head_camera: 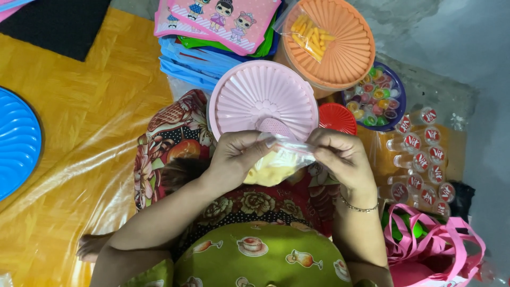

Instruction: Filling small plastic bags with snacks using a scoop and sealing them while sitting on the floor.

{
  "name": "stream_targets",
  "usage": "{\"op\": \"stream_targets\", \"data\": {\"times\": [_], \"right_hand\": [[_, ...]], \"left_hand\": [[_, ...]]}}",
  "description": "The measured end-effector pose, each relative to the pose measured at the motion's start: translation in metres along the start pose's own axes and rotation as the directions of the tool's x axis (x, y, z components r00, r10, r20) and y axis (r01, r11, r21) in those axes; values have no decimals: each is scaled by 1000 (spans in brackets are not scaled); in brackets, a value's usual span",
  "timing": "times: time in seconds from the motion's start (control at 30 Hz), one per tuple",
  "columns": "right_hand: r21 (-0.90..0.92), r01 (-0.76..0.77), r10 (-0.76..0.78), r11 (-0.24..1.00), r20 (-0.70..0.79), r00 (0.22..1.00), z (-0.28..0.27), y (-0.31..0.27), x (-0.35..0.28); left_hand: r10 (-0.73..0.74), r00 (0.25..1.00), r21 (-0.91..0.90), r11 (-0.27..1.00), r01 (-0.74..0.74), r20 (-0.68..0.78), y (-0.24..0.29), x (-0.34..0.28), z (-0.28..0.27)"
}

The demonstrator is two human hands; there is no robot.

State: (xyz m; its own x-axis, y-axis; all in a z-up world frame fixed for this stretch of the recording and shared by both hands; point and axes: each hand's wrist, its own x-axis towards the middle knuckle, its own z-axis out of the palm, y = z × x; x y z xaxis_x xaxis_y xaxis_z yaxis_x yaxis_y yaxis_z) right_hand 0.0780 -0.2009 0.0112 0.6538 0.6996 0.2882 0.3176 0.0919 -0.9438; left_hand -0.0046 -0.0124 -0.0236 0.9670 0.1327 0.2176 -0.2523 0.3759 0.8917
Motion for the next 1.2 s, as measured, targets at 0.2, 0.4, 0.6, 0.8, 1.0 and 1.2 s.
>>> {"op": "stream_targets", "data": {"times": [0.2, 0.4, 0.6, 0.8, 1.0, 1.2], "right_hand": [[-42, 18, -21, 999, -88, 996, 13, 1, 5], [69, 62, -46, 996, -216, 975, 19, 4, 5], [139, 24, 8, 990, -225, 974, 16, 24, 4], [-128, 24, -34, 991, -72, 997, 30, 3, 22], [-251, 103, -101, 962, 20, 995, 28, -13, 29], [-216, 94, -87, 972, 43, 995, 16, -22, 16]], "left_hand": [[-94, 983, 8, 995, 97, -159, 12, 3, 6], [-271, 937, -207, 952, 227, -220, 19, 3, 14], [-180, 953, -86, 983, 164, -245, 23, 3, 13], [-97, 976, 63, 992, 112, -196, 12, 3, 17], [153, 988, 357, 922, -151, 23, 26, 9, 1], [109, 984, 239, 961, -140, 139, 31, 4, 1]]}}
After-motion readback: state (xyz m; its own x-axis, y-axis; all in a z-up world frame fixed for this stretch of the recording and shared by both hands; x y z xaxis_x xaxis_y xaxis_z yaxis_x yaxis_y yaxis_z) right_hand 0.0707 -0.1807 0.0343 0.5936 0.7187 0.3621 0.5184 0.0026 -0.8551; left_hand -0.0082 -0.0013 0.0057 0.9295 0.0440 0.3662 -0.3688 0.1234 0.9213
